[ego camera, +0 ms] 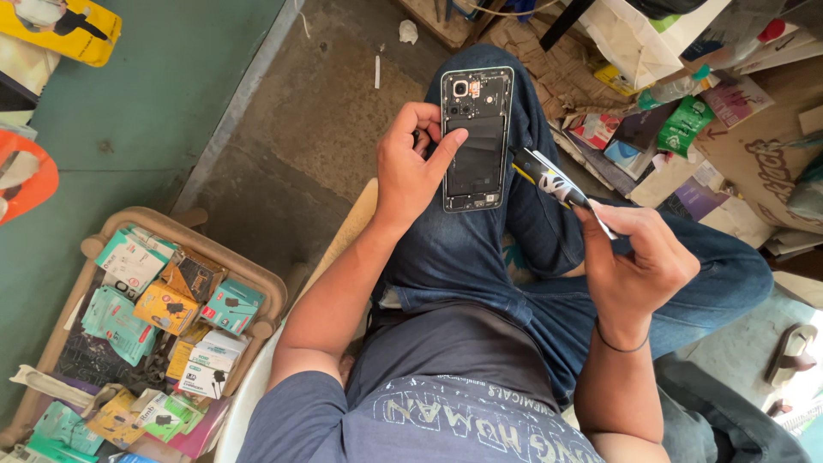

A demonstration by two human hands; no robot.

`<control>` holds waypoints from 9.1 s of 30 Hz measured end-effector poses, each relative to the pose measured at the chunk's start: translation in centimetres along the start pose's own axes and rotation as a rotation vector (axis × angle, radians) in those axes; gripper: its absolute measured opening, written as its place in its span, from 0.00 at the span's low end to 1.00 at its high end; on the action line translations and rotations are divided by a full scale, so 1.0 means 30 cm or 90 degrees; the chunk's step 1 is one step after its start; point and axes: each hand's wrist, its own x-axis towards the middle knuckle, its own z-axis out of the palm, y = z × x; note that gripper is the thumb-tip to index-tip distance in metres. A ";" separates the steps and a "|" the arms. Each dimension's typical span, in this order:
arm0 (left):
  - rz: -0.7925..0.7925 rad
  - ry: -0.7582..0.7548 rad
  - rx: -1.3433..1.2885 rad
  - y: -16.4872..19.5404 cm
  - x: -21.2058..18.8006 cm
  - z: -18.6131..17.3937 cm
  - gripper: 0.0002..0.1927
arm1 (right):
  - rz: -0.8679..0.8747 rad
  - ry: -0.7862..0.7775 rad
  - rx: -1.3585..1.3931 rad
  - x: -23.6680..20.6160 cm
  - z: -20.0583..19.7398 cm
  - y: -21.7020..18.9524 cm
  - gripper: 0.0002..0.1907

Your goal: The person applies adhesive to the internal frame of a disassembled smartphone using a tube. They then retrieve a teal back cover and attach it to the phone, pressing along the edges to secure the fit.

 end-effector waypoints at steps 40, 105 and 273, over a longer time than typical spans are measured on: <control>0.018 -0.001 -0.019 -0.006 0.002 0.003 0.12 | 0.037 -0.010 0.013 -0.069 -0.018 -0.043 0.07; 0.008 0.002 -0.029 -0.013 0.005 0.005 0.12 | 0.067 -0.045 -0.025 -0.153 -0.046 -0.087 0.09; -0.009 -0.003 -0.010 -0.009 0.009 -0.013 0.05 | -0.106 0.000 0.057 0.119 0.186 -0.051 0.11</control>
